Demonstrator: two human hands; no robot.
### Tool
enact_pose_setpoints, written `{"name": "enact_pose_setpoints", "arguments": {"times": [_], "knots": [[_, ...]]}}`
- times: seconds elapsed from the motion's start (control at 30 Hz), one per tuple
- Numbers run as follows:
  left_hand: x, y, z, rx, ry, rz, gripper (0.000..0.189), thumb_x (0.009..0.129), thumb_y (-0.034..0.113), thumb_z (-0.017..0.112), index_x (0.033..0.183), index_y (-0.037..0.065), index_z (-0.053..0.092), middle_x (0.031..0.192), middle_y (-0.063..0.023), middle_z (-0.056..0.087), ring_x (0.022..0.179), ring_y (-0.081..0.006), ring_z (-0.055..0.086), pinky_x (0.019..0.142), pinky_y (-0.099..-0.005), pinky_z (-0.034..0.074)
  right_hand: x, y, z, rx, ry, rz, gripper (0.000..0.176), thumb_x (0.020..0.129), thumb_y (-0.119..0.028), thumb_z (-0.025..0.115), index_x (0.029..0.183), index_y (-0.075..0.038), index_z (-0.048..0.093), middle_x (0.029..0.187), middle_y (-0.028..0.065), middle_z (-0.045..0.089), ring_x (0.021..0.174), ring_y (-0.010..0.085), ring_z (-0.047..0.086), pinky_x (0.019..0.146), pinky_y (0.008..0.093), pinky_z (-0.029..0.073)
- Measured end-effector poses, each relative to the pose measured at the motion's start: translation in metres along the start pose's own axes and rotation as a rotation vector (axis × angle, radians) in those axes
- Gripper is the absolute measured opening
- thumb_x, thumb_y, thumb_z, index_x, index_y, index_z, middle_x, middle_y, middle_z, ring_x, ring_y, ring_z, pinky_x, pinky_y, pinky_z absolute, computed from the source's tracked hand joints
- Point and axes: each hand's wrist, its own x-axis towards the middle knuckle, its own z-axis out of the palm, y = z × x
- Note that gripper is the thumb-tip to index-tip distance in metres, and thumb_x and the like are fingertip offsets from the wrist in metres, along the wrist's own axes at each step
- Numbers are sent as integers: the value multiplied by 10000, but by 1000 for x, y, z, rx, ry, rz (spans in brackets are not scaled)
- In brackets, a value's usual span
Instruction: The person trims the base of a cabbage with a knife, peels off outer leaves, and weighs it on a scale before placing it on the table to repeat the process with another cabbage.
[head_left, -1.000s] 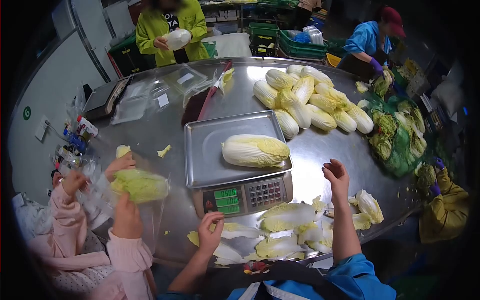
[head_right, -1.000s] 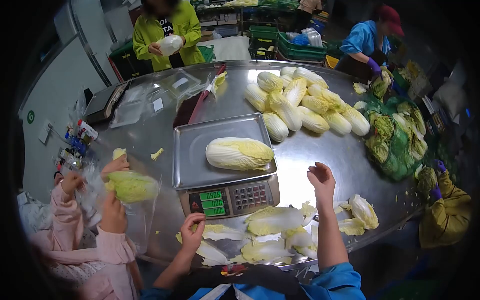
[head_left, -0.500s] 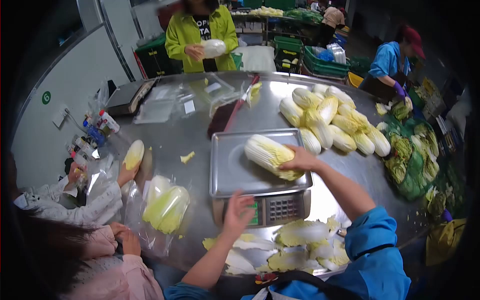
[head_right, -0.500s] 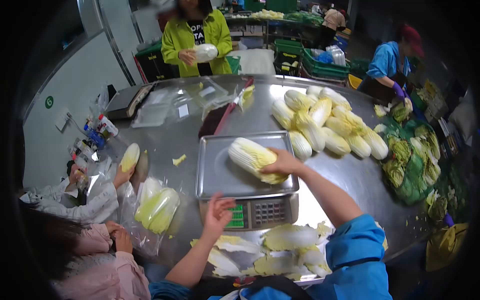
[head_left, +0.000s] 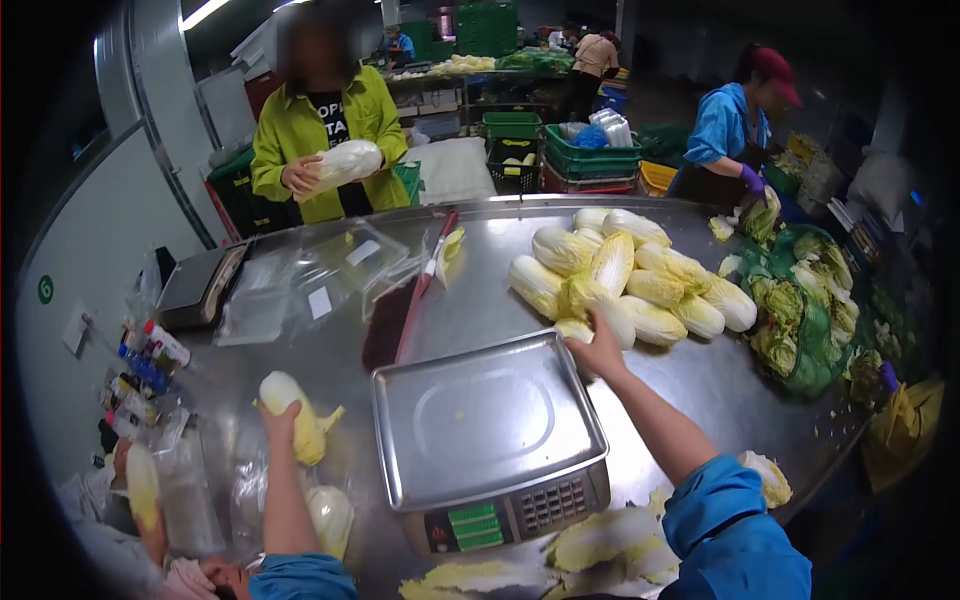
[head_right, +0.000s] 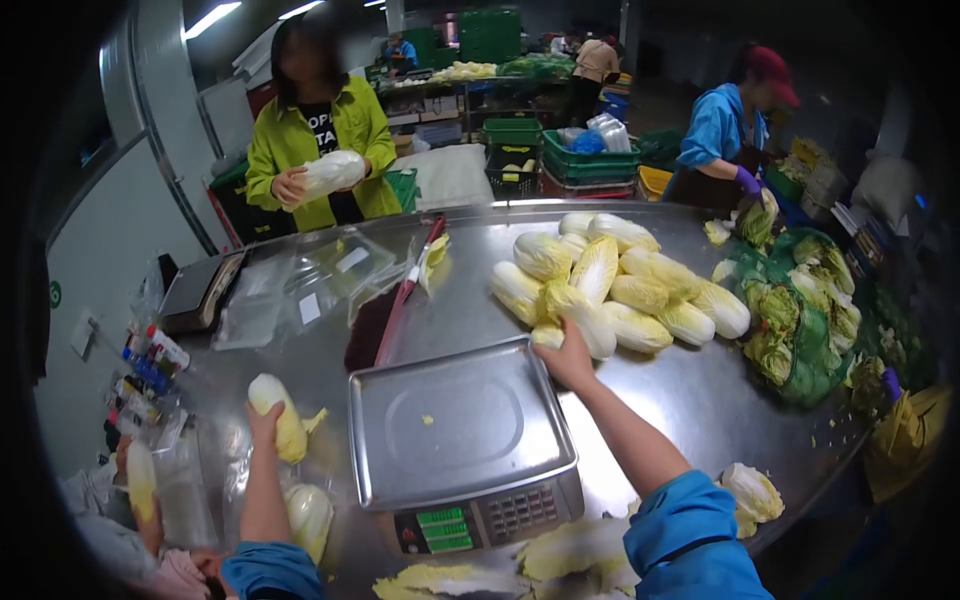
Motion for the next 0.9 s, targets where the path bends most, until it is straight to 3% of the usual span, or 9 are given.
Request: {"name": "enact_pose_setpoints", "arguments": {"times": [0.1,0.2,0.3,0.37,0.43,0.57,0.63,0.73,0.9], "knots": [[-18,63,-7,594,34,-168,934,582,283,715,1331,66,200,1204,-213,416,1054,-347,470,903,-393,376,64,21,-3,-128,148,-120,741,614,-223,693,1224,21,350,1196,219,431,1129,326,409,954,356,332],[13,25,-6,743,31,-203,842,601,318,692,1313,151,275,1248,-208,386,1107,-364,426,927,-408,349,125,18,-4,-284,180,-208,761,604,-233,707,1237,-11,345,1202,217,418,1140,329,391,953,368,333],[23,19,-9,928,284,63,718,661,246,651,1289,135,319,1269,-185,368,1164,-341,360,967,-405,292,172,11,11,-466,156,-153,835,563,-284,743,1251,-28,346,1226,206,410,1150,319,391,950,365,342],[14,33,-20,649,205,553,563,701,152,603,1225,94,404,1284,-166,351,1193,-315,313,987,-399,252,200,13,22,-553,150,-65,898,524,-324,773,1258,-28,349,1246,195,409,1154,309,401,950,355,349],[-17,56,-21,587,94,528,489,701,116,588,1168,69,451,1269,-158,371,1176,-307,336,977,-395,266,220,27,28,-415,-92,40,945,492,-397,780,1258,-28,367,1204,197,464,1115,300,452,935,343,365],[-69,91,-20,290,-156,418,331,690,76,575,1014,17,544,1204,-133,445,1117,-276,415,933,-369,322,227,38,31,-327,3,13,861,516,-415,776,1208,-28,440,1058,161,572,939,248,573,807,312,456],[-88,98,-17,175,-216,370,313,686,74,576,993,18,549,1175,-130,467,1088,-263,440,909,-358,343,221,27,12,273,-125,410,706,595,-381,754,1152,-38,488,946,113,601,822,182,593,675,292,493],[-114,108,-12,-10,-304,342,291,681,75,582,965,19,556,1138,-125,496,1047,-243,472,871,-339,371,197,10,-12,497,-164,360,638,630,-326,745,1128,-13,497,932,93,594,730,145,593,579,258,485],[-170,132,-11,-74,-385,446,287,676,73,589,956,15,560,1122,-130,504,1029,-229,481,838,-321,388,69,-28,-25,962,-285,198,453,758,-182,647,1116,28,465,997,126,576,845,198,592,740,312,504]]}}
